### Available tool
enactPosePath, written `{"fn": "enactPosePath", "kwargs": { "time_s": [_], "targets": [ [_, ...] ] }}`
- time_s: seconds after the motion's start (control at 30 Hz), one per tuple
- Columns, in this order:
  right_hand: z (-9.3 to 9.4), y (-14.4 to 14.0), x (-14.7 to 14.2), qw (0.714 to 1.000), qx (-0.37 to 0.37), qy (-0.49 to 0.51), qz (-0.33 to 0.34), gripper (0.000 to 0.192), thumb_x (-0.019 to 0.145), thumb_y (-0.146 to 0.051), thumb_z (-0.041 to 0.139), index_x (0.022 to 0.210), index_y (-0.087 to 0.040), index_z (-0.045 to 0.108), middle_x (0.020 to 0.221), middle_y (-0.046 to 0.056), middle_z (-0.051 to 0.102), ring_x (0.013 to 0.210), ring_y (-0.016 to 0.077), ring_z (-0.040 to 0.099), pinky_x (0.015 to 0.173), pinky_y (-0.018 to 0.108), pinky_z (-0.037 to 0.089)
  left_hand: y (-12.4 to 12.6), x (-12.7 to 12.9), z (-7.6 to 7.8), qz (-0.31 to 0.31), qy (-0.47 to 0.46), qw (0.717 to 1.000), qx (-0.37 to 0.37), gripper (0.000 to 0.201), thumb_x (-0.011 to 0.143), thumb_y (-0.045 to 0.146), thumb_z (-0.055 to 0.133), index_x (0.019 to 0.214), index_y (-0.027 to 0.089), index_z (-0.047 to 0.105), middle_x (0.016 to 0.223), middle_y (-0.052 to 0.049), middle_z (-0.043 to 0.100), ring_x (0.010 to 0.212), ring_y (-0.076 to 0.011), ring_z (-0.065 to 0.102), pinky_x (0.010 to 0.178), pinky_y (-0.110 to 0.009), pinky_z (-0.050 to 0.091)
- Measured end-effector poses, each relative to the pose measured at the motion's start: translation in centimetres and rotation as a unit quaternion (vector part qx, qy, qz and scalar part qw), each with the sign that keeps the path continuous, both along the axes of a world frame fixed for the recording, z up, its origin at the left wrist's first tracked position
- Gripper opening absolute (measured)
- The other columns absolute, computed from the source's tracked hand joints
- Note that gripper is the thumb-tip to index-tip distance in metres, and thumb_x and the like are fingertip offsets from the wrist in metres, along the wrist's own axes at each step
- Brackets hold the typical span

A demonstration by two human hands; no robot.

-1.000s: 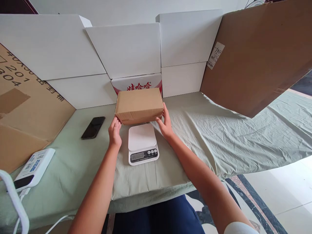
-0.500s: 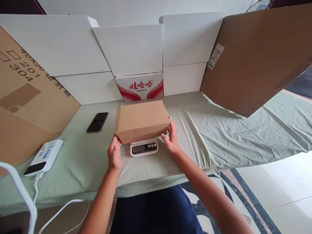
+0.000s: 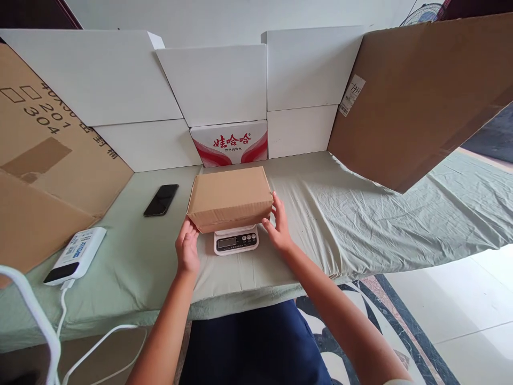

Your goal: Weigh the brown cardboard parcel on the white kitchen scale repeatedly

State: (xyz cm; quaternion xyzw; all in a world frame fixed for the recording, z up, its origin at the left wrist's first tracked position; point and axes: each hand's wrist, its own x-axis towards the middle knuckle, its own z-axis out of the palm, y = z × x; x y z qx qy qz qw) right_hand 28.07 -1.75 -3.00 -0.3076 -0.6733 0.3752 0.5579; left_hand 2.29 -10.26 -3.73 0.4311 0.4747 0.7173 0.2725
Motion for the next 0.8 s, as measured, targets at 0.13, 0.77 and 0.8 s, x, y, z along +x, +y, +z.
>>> {"fn": "enactPosePath", "kwargs": {
  "time_s": [0.13, 0.77, 0.8],
  "targets": [
    [0.0, 0.2, 0.1, 0.999, 0.009, 0.028, -0.021, 0.08, 0.095, -0.062, 0.055, 0.163, -0.04, 0.018, 0.162, 0.006, 0.037, 0.149, 0.0325, 0.04, 0.121, 0.059, 0.037, -0.1, 0.3, 0.6, -0.005, -0.02, 1.0, 0.021, 0.068, 0.094, 0.057, 0.055, 0.151, 0.02, 0.053, 0.157, -0.016, 0.051, 0.146, -0.0313, 0.047, 0.119, -0.044, 0.038],
    [3.4, 1.9, -1.1, 0.999, 0.01, 0.04, 0.013, 0.077, 0.094, -0.061, 0.058, 0.16, -0.038, 0.024, 0.166, 0.006, 0.035, 0.152, 0.0342, 0.038, 0.12, 0.056, 0.039, 2.2, -0.8, 2.8, 0.024, -0.047, 0.999, -0.005, 0.071, 0.083, 0.068, 0.062, 0.133, 0.017, 0.068, 0.14, -0.019, 0.066, 0.135, -0.0332, 0.058, 0.115, -0.046, 0.043],
    [4.1, 2.9, -1.6, 0.998, 0.021, 0.05, 0.018, 0.077, 0.094, -0.061, 0.058, 0.16, -0.038, 0.025, 0.165, 0.006, 0.037, 0.15, 0.0338, 0.041, 0.12, 0.055, 0.04, 3.4, -1.2, 3.5, 0.02, -0.04, 0.999, 0.003, 0.069, 0.083, 0.067, 0.062, 0.131, 0.017, 0.069, 0.139, -0.018, 0.066, 0.136, -0.0322, 0.058, 0.116, -0.045, 0.042]
  ]
}}
